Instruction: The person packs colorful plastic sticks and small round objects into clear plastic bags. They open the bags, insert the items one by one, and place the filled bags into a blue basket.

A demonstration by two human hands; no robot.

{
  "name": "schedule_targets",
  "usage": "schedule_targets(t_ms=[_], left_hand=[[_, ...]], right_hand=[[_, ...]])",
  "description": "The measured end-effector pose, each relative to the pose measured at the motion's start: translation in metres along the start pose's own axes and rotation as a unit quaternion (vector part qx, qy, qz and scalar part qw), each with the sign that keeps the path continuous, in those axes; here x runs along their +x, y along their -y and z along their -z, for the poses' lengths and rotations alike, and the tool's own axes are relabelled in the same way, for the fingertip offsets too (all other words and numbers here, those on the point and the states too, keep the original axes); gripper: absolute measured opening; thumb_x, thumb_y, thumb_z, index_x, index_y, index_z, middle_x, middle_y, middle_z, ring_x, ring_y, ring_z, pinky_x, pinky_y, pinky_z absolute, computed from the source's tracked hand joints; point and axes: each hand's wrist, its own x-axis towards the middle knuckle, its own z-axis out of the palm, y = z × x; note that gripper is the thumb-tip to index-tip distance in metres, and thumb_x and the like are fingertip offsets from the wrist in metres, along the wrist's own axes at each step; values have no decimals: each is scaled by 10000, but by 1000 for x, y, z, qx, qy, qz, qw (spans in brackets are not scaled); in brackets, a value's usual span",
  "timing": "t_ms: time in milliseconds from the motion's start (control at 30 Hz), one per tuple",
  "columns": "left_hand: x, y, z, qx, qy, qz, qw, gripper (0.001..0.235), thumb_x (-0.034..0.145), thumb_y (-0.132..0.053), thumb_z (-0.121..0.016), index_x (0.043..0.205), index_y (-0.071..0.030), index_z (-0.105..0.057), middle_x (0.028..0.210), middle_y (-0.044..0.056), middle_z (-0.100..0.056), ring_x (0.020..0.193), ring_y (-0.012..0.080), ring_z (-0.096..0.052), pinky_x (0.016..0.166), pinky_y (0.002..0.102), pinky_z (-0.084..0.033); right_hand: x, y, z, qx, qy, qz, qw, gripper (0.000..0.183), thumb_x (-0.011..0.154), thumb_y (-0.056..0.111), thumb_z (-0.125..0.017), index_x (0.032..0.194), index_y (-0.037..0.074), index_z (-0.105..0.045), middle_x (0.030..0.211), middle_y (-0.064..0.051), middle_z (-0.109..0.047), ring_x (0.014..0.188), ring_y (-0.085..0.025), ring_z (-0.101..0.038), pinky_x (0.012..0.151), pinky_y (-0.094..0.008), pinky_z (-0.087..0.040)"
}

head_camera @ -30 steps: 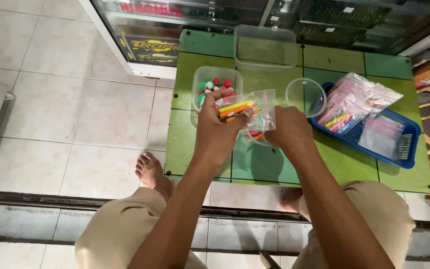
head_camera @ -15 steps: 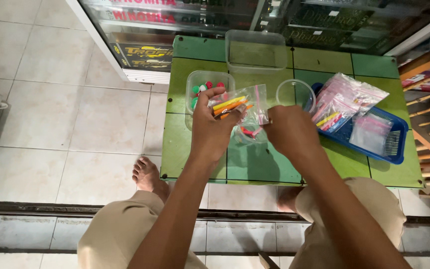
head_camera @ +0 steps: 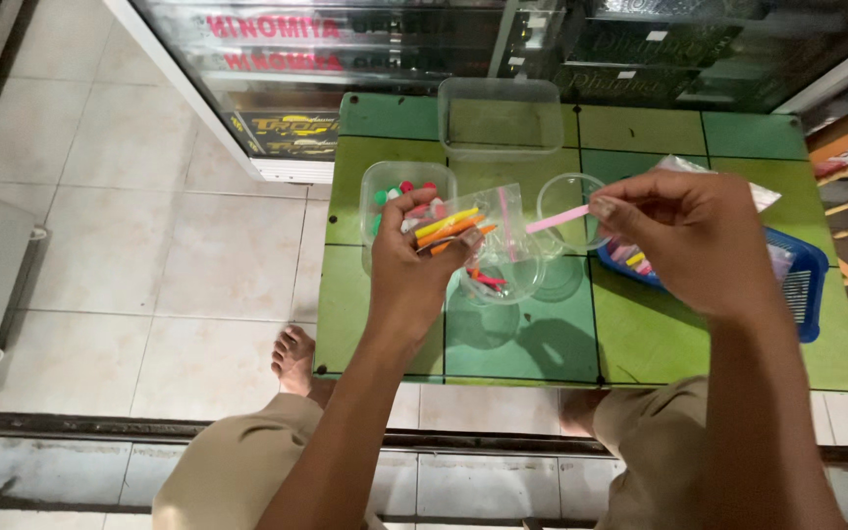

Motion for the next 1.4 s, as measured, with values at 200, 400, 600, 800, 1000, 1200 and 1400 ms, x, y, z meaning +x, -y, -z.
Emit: schedule_targets(t_ms=[200,400,600,800,1000,1200,1400], left_hand=[[1,4,-10,17,9,6,1000,535,679,-69,-746,1160,-109,-513,961,162,-670,806,196,-691,732,277,-593],[15,29,-6,-57,60,-58,995,656,703,0,-778,1263,-18,-436,930,211,-652,812,246,-688,729,316,-597],[12,36,-15,-93,57,-52,993,661,691,34,-772,1260,9,-437,901,222,-627,819,293,-692,752,380,-614],[11,33,-18,-112,48,-71,990,637,700,65,-757,1251,8,-442,884,198,-614,821,294,-687,762,385,-620],[9,19,-14,-87,27,-90,992,626,704,43,-761,1241,-6,-441,883,205,-610,828,297,-692,773,402,-634],[6,19,-22,-112,49,-66,990,624,725,31,-736,1262,-10,-422,945,245,-615,872,312,-684,765,390,-624],[1,17,-23,-37,87,-44,995,671,698,33,-742,1286,-38,-427,978,222,-630,916,275,-688,792,363,-614]], right_hand=[[3,-34,-13,105,1,-6,994,106,861,68,-690,941,2,-708,735,-100,-693,639,-135,-659,569,-209,-519],[1,-61,-37,231,14,-11,973,167,805,-37,-708,969,-49,-677,746,-126,-680,690,-138,-665,632,-219,-549],[1,-49,-50,231,16,35,972,156,802,-44,-725,953,-46,-689,788,-153,-674,715,-134,-644,615,-231,-551],[1,-41,-50,269,33,38,962,169,829,-42,-686,997,-35,-676,912,-143,-632,800,-150,-652,658,-269,-594],[-3,-42,-55,290,56,27,955,292,773,-63,-713,1057,-80,-649,870,-170,-658,771,-161,-642,700,-303,-579],[2,-52,-56,271,1,12,963,251,779,-60,-731,1017,-80,-654,812,-136,-661,724,-143,-657,684,-273,-583],[5,-52,-45,264,-46,19,963,263,804,-89,-707,1059,-65,-647,804,-142,-648,685,-164,-663,662,-270,-587]])
